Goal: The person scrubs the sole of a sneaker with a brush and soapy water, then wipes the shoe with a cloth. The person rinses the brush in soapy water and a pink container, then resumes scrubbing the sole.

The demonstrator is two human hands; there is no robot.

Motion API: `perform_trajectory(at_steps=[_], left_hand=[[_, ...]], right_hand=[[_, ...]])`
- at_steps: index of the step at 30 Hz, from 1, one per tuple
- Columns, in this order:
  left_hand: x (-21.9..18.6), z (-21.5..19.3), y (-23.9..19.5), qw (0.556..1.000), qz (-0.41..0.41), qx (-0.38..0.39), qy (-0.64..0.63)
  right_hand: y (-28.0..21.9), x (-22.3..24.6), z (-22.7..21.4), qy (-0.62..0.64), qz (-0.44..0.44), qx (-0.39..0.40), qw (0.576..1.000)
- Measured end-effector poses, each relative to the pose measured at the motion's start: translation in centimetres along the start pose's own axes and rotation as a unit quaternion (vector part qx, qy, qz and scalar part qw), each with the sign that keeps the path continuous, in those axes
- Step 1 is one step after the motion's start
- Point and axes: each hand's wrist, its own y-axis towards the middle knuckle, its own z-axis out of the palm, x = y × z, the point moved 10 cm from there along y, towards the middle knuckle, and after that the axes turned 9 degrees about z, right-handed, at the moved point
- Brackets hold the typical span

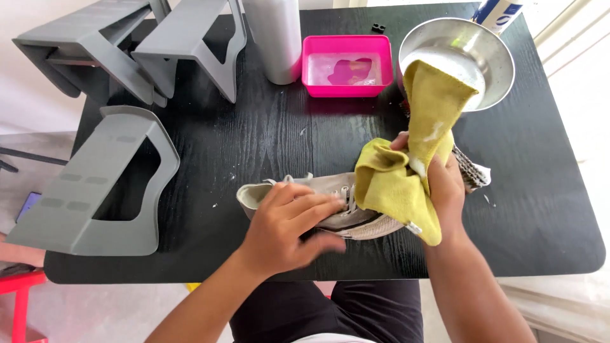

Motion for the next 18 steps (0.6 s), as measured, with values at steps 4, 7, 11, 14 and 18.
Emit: perform_trajectory(at_steps=[4,7,11,14,18], left_hand=[[1.6,0.6,-1.6,0.986,0.031,0.041,0.157],[2.5,2.0,-4.2,0.970,0.062,0.054,0.229],[1.7,1.6,-2.6,0.952,0.053,0.114,0.278],[2.7,1.9,-2.6,0.985,-0.045,0.098,0.134],[4.7,1.4,-3.9,0.985,-0.162,0.027,0.056]], right_hand=[[1.2,-2.3,-2.3,0.097,-0.016,-0.047,0.994],[-0.5,0.9,-3.0,-0.011,-0.121,-0.112,0.986],[-3.1,5.0,-1.8,-0.252,-0.323,-0.172,0.896],[-7.8,6.1,6.2,-0.380,-0.540,0.023,0.751],[-9.6,1.7,8.7,-0.408,-0.568,0.131,0.702]])
